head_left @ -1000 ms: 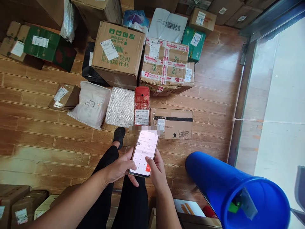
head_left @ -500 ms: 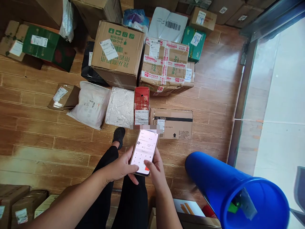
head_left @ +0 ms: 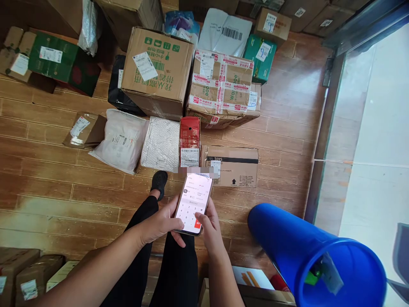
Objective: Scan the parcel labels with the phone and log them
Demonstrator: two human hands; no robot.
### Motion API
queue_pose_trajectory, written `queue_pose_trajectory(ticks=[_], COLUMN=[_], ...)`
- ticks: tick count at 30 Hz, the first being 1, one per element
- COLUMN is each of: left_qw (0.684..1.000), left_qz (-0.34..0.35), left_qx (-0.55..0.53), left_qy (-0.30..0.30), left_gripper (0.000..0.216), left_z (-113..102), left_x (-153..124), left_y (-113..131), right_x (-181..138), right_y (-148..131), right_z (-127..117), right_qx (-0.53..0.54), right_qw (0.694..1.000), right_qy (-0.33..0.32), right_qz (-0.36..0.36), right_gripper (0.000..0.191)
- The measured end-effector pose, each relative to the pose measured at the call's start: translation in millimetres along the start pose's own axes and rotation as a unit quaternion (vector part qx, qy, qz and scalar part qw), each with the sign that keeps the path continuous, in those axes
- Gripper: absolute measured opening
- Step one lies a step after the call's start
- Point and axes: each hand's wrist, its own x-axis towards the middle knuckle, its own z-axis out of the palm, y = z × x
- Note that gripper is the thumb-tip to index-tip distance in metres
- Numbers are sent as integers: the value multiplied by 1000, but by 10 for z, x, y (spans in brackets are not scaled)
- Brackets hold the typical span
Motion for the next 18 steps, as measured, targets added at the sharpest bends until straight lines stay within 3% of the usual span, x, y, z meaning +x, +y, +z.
queue_pose_trajectory(ticks=[18], left_qw=[1000], left_qz=[-2], left_qx=[-14], left_qy=[-8], left_gripper=[92], left_z=[-33], left_x=[37], left_y=[16], right_x=[57], right_y=[-31], right_z=[-19], right_qx=[52], right_qw=[998], right_qy=[19], right_qz=[41], right_gripper=[38])
